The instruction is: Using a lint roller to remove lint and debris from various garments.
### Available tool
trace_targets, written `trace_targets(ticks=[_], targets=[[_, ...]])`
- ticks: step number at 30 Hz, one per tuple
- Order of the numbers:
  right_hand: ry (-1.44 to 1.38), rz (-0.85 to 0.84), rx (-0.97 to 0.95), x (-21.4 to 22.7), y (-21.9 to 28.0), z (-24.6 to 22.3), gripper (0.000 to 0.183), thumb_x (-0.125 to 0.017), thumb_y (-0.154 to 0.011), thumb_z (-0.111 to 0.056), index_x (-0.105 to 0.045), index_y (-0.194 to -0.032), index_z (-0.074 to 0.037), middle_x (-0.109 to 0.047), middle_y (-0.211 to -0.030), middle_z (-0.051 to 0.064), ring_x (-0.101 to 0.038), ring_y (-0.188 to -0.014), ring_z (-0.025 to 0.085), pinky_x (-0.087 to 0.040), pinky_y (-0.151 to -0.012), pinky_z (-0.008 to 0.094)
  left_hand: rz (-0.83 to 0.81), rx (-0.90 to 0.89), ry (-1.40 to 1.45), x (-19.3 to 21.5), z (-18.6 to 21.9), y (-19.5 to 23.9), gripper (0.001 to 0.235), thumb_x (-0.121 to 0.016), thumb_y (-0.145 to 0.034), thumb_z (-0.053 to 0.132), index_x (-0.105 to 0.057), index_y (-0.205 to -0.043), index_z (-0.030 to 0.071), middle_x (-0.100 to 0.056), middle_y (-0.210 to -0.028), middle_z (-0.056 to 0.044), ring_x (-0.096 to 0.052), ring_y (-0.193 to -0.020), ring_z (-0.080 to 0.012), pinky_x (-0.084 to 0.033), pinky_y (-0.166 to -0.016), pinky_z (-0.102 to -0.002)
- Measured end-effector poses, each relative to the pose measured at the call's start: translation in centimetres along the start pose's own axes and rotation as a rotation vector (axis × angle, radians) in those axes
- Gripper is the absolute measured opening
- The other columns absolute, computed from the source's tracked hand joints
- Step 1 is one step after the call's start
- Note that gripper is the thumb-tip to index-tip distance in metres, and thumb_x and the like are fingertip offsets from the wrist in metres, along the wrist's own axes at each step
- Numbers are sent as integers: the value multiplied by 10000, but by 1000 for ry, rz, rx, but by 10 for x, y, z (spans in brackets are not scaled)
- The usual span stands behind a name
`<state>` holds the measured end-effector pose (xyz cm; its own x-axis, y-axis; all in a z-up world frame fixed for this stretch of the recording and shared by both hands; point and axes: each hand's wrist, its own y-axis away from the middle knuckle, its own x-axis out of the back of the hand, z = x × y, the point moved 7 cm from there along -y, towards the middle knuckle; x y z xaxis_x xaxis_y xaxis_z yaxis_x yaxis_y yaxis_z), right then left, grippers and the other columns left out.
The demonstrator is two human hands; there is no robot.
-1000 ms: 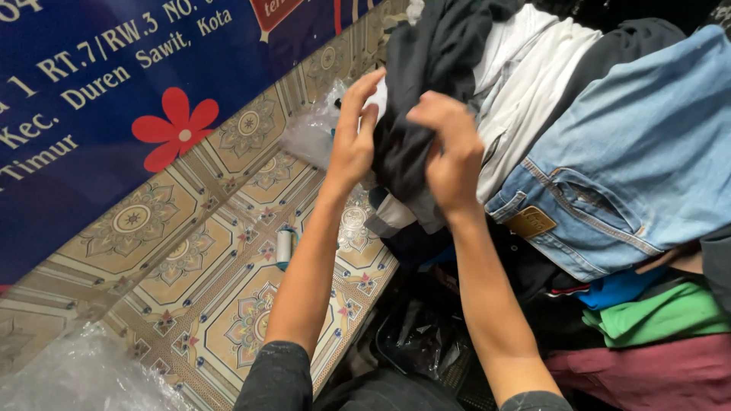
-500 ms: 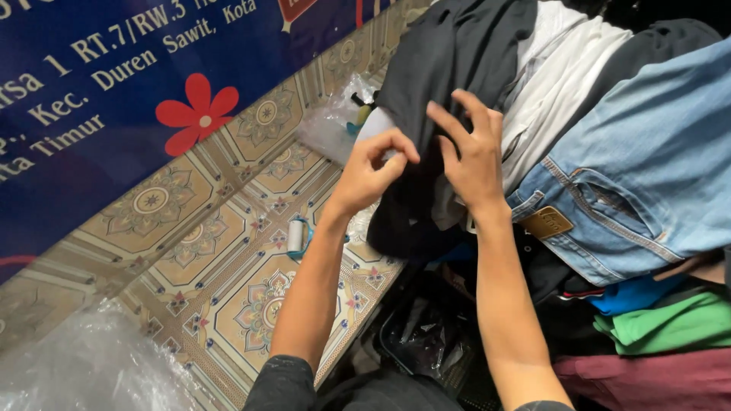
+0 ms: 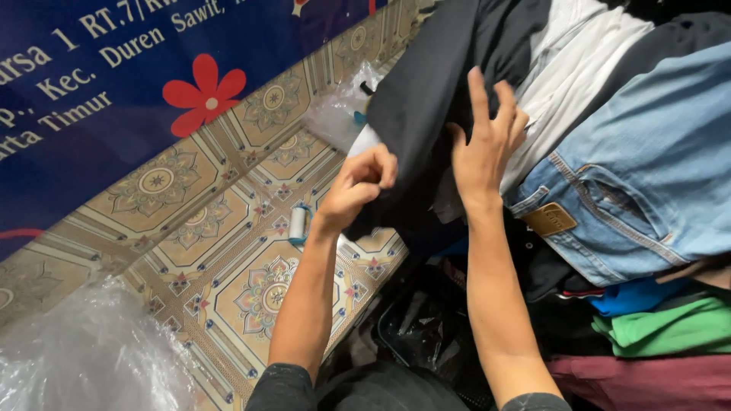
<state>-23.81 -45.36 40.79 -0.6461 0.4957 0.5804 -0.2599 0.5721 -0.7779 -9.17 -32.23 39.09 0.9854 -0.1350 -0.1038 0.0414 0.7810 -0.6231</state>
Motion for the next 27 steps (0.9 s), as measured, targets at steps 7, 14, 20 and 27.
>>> trace_targets(ticks=[7, 14, 20, 27], targets=[[-385, 276, 179, 38, 5, -13, 161, -697, -1004, 12, -747, -959, -134, -661, -922, -20, -631, -878, 210, -492, -850, 311, 322, -105, -529, 6, -6, -18, 283, -650, -893, 121, -708, -1166, 166, -682, -986, -27, -692, -935, -173, -552, -879, -338], [-863, -60, 143, 49, 35, -70, 164, -648, -1002, -18, -745, -1038, -145, -696, -929, 33, -700, -910, 267, -544, -857, 357, 315, -83, -751, -2, -30, -12, 593, -559, -833, -110, -616, -1354, 168, -638, -1232, -122, -595, -1256, -348, -454, -1107, -471], [-714, -197, 152, 22, 55, -66, 539, -454, -980, 141, -576, -1414, -154, -463, -1415, 156, -523, -1209, 408, -487, -1004, 523, 649, -16, -369, 32, -51, 49, 459, -456, -920, -132, -672, -1240, 116, -702, -1164, -113, -652, -1161, -241, -481, -1061, -427], [-1040, -483, -131, -62, 97, -86, 175, -633, -1004, -60, -746, -922, -166, -583, -541, -2, -590, -548, 120, -522, -587, 274, 1141, -23, 21, 77, -91, 161, 403, -432, -1053, 35, -513, -1435, 133, -601, -1369, -114, -574, -1225, -214, -416, -1153, -411]])
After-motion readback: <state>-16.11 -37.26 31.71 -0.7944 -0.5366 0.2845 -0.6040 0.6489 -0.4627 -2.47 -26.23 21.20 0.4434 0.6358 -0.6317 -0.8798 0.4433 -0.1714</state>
